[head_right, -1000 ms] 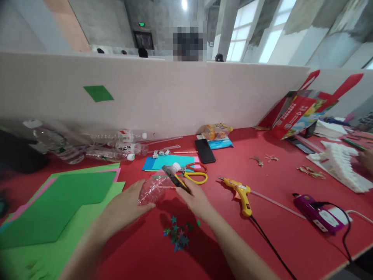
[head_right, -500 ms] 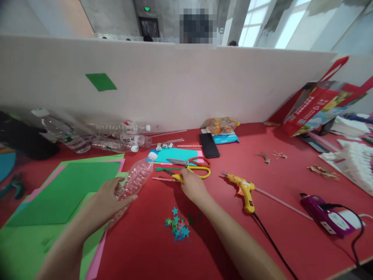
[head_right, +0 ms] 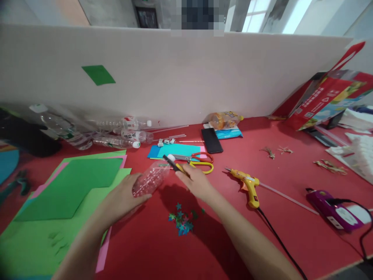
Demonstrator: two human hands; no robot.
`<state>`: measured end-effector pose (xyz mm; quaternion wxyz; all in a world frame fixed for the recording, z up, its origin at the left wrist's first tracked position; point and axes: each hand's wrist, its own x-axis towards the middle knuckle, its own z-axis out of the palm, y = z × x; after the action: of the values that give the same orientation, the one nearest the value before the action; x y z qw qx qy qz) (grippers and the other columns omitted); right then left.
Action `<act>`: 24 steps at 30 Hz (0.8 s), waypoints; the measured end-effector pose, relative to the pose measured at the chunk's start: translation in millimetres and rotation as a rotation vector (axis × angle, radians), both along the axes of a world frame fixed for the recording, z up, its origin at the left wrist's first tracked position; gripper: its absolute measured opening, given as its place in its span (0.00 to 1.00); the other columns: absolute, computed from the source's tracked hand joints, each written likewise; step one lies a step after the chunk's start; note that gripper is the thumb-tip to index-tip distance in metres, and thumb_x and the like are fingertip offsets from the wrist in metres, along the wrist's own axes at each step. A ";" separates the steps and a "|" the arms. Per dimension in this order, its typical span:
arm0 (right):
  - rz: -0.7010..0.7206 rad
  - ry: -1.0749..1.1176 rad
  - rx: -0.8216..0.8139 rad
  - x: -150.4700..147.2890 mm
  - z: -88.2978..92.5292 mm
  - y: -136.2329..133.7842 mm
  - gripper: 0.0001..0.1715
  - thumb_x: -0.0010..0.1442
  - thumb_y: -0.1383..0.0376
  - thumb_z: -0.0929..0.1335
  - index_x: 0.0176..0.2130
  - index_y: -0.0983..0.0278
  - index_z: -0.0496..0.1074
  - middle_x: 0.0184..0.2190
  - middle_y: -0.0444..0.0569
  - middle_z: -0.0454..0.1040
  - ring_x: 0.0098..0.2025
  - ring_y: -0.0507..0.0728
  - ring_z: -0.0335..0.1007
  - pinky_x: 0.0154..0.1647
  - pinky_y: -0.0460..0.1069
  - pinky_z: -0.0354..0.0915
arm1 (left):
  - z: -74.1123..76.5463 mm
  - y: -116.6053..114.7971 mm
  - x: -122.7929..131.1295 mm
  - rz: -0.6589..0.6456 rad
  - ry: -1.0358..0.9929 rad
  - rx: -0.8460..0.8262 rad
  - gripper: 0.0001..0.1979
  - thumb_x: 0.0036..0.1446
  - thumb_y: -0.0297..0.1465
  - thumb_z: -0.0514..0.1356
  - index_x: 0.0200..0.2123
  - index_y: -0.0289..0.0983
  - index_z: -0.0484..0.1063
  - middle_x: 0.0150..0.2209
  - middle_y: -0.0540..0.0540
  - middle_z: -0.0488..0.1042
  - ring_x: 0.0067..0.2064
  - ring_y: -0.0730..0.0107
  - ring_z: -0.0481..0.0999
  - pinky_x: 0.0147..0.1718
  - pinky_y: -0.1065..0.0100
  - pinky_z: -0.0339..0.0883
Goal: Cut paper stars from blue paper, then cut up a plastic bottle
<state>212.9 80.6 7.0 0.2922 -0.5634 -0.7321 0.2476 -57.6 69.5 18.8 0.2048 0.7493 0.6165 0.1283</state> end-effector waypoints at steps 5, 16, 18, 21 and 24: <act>0.039 -0.072 -0.004 -9.0 11.4 -44.1 0.12 0.68 0.61 0.59 0.38 0.62 0.69 0.31 0.49 0.76 0.30 0.58 0.71 0.28 0.48 0.59 | 17.7 5.2 29.6 0.044 0.081 -0.062 0.35 0.53 0.46 0.57 0.60 0.35 0.57 0.55 0.32 0.70 0.54 0.42 0.72 0.49 0.51 0.64; 0.111 -0.200 0.133 -15.4 6.3 -63.4 0.15 0.69 0.61 0.59 0.49 0.62 0.69 0.41 0.53 0.77 0.38 0.60 0.76 0.34 0.50 0.65 | 14.7 -9.2 26.0 0.042 -0.205 -0.108 0.31 0.52 0.46 0.61 0.56 0.40 0.58 0.54 0.39 0.71 0.52 0.51 0.73 0.53 0.51 0.63; 0.087 -0.232 0.170 -14.5 9.6 -64.8 0.17 0.69 0.60 0.59 0.50 0.64 0.69 0.40 0.54 0.78 0.36 0.60 0.76 0.32 0.50 0.65 | 16.1 -8.6 28.1 0.033 -0.245 -0.118 0.30 0.52 0.45 0.62 0.55 0.40 0.59 0.53 0.40 0.72 0.52 0.53 0.74 0.52 0.52 0.64; 0.066 -0.272 0.219 -12.7 14.3 -65.4 0.17 0.70 0.60 0.58 0.51 0.64 0.69 0.37 0.55 0.78 0.33 0.60 0.75 0.28 0.50 0.64 | 18.0 -8.7 31.4 0.029 -0.295 -0.121 0.28 0.53 0.43 0.62 0.54 0.40 0.60 0.53 0.41 0.72 0.52 0.54 0.74 0.53 0.53 0.64; 0.087 -0.274 0.236 -12.9 17.2 -66.4 0.16 0.69 0.60 0.59 0.49 0.62 0.71 0.35 0.53 0.77 0.31 0.59 0.74 0.27 0.49 0.62 | 15.9 -9.9 32.1 0.064 -0.340 -0.119 0.29 0.51 0.42 0.63 0.54 0.40 0.61 0.54 0.40 0.72 0.53 0.53 0.74 0.53 0.53 0.64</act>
<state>200.0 14.2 24.1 0.2428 -0.5215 -0.8126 0.0935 -25.5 59.6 34.8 0.3461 0.6834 0.6030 0.2228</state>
